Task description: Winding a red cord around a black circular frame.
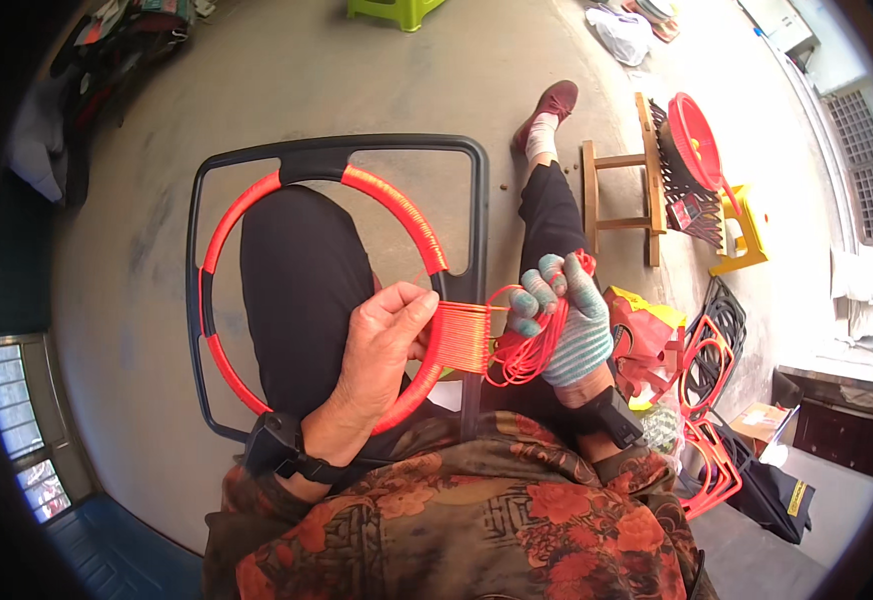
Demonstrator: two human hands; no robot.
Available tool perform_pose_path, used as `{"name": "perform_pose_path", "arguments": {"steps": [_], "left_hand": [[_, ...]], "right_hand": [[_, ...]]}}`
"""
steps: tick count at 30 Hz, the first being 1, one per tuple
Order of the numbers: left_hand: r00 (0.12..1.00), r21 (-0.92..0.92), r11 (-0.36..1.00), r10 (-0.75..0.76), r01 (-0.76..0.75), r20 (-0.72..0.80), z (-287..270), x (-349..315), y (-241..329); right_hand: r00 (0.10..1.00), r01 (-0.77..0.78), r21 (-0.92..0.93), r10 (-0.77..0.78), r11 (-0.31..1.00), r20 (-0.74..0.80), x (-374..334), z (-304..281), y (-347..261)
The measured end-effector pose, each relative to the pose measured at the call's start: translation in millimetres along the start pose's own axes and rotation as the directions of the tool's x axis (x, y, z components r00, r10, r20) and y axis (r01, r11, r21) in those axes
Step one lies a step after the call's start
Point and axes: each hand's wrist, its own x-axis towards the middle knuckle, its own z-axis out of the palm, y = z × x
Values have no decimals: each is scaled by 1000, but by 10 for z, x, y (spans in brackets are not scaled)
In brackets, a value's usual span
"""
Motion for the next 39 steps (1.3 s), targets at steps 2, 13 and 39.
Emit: {"name": "perform_pose_path", "arguments": {"steps": [2,13,39], "left_hand": [[999,13,1000,-26,26,43,-30,14,-30],[998,77,997,2,3,-70,-68,42,-76],[995,89,996,-13,21,-96,-97,77,-76]], "right_hand": [[998,-12,-60,16,998,62,1,-173,-39],[859,-51,-16,36,999,-510,205,-556,-271],[930,60,-52,-75,997,-360,928,-825,-279]]}}
